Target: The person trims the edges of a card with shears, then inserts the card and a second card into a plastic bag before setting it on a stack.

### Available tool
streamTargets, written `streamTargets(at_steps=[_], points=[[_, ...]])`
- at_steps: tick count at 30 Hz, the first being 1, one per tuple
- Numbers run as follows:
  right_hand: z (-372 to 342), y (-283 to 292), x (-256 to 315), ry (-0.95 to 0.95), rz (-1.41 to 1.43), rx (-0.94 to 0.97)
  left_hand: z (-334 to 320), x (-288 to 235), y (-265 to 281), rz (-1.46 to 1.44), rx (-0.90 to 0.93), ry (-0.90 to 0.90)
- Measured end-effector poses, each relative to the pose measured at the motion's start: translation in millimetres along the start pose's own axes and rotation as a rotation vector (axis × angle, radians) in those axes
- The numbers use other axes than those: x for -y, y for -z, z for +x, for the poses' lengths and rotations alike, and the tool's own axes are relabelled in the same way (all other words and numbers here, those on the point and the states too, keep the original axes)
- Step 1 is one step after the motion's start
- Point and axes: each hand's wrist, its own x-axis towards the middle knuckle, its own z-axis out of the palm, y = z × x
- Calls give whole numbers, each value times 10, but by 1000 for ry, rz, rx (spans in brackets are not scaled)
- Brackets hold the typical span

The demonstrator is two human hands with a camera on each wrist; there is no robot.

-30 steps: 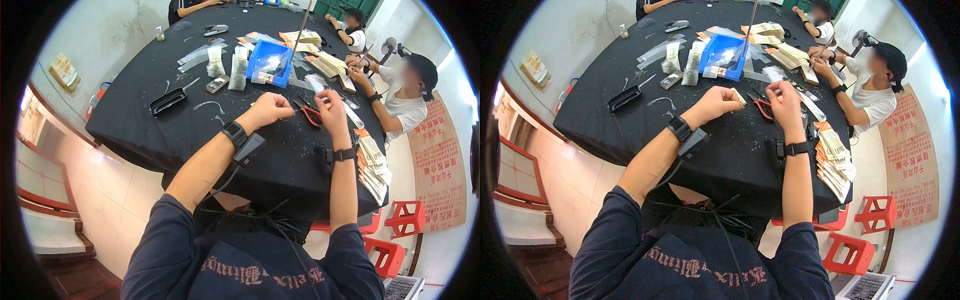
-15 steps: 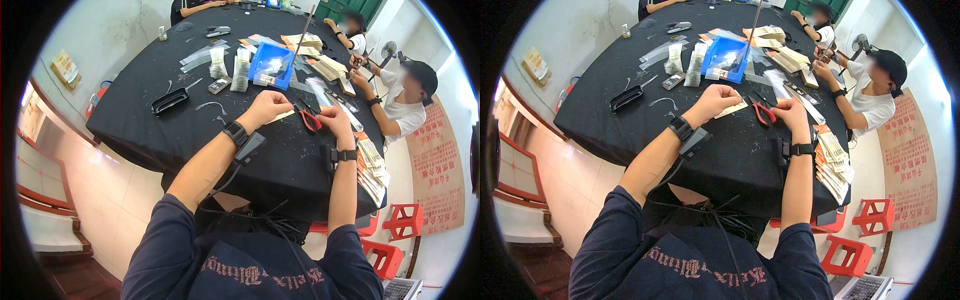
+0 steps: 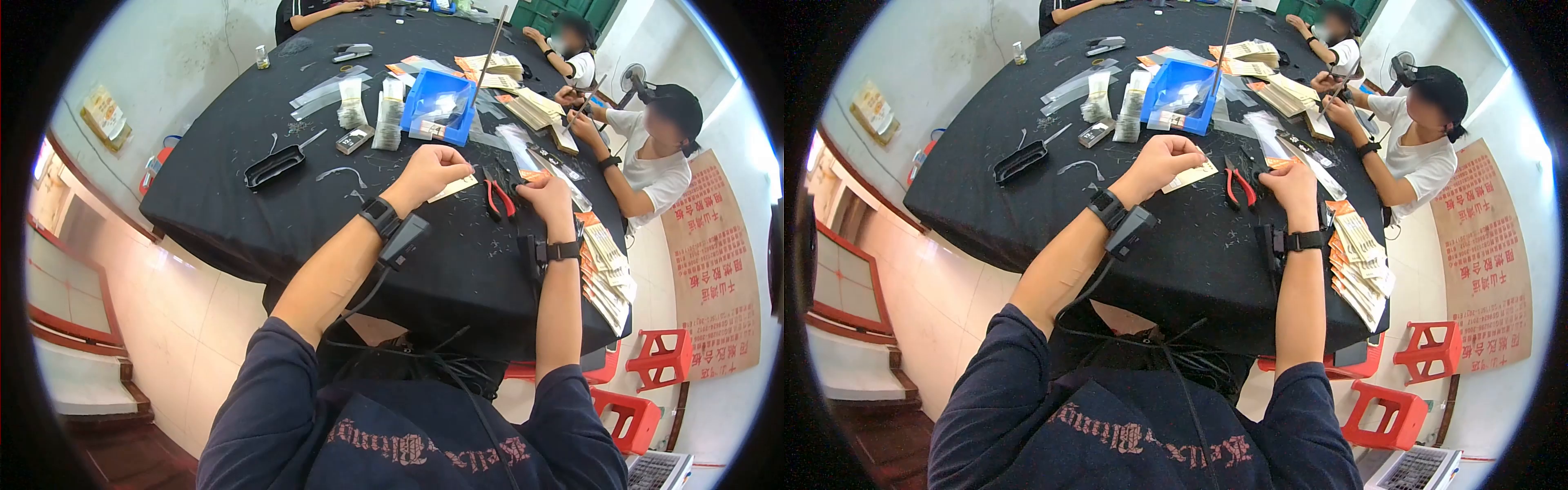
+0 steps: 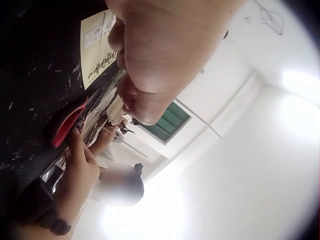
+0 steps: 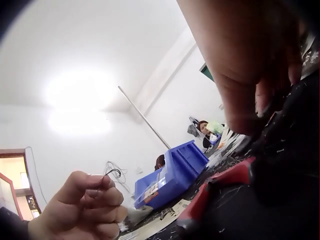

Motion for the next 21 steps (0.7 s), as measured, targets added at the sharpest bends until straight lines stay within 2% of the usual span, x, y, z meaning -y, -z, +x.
streamTargets(at_steps=[2, 5, 9, 12, 18, 21], points=[[-2, 6, 16, 8, 115, -63, 1, -14, 14, 3, -18, 23], [94, -54, -43, 6, 606, 15, 5, -24, 32, -4, -55, -19], [86, -118, 45, 87, 983, 200, 41, 41, 61, 5, -108, -168], [95, -225, 93, 167, 1151, 253, 41, 35, 71, 1, -141, -234], [-42, -221, 178, 113, 1340, 296, 28, 6, 52, 80, -197, -321], [-17, -116, 209, 263, 888, 297, 33, 2, 81, 121, -209, -342]])
